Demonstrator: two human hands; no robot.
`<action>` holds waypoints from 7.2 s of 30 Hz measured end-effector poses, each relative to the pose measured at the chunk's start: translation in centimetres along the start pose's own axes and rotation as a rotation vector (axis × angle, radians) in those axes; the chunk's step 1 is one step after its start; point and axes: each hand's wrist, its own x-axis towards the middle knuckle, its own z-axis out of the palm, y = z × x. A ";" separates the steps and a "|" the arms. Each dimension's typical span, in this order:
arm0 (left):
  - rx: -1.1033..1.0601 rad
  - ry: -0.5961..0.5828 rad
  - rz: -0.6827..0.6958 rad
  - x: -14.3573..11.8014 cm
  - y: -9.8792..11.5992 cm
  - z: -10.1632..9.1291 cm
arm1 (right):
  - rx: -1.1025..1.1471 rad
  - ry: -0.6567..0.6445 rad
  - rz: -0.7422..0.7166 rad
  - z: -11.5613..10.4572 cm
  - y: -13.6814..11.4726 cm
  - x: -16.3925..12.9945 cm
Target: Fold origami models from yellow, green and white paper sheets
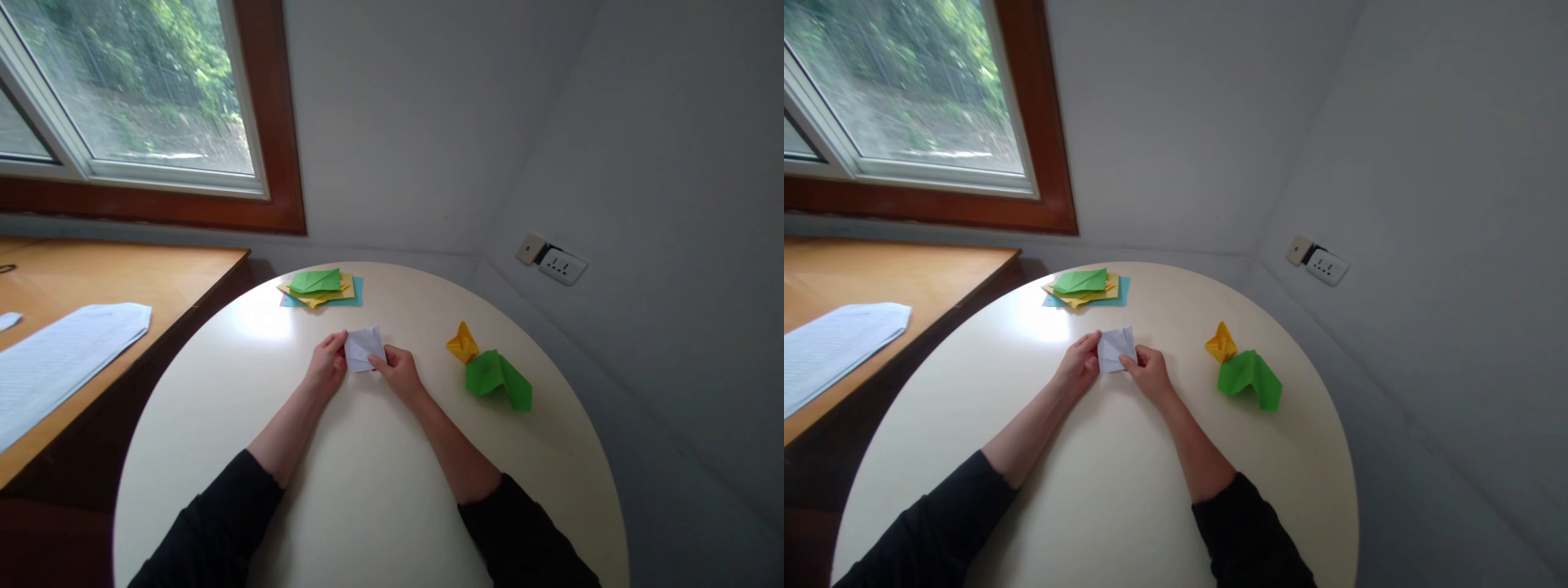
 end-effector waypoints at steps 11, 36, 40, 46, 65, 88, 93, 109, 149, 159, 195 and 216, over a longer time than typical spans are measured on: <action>0.034 0.032 0.014 0.0 0.0 0.0 | 0.000 0.011 -0.010 -0.6 -0.3 0.0; 0.440 -0.203 0.101 -2.1 -0.1 1.4 | 0.108 0.198 -0.006 -0.9 1.3 0.9; 0.432 -0.207 0.114 -1.9 -0.1 1.2 | 0.228 0.216 0.030 -0.9 1.5 1.1; 0.451 -0.175 0.137 -1.8 -0.2 1.2 | 0.252 0.177 0.006 -0.8 1.3 0.9; 0.582 -0.164 0.157 -1.4 -0.4 0.6 | 0.071 0.118 -0.019 -0.7 0.3 0.4; 0.621 -0.199 0.147 -1.9 0.0 1.0 | 0.091 0.123 -0.039 -0.9 1.3 0.8; 0.613 -0.182 0.156 -1.8 -0.1 0.9 | 0.112 0.158 -0.035 -0.9 1.1 0.7; 0.556 -0.201 0.121 -1.7 -0.2 1.0 | 0.140 0.212 -0.015 -0.7 1.0 0.9; 0.261 -0.163 -0.013 -1.8 0.2 1.3 | 0.180 0.225 0.037 -0.9 0.6 0.6; 0.283 -0.190 0.078 -1.5 -0.4 1.2 | 0.244 0.259 0.098 -0.7 0.8 0.8; 0.183 -0.148 -0.078 -1.6 -0.2 1.1 | 0.545 0.258 0.159 -1.2 -0.2 0.7; 0.234 -0.266 -0.044 -2.0 0.4 1.0 | 0.615 0.451 0.106 -1.4 0.1 0.9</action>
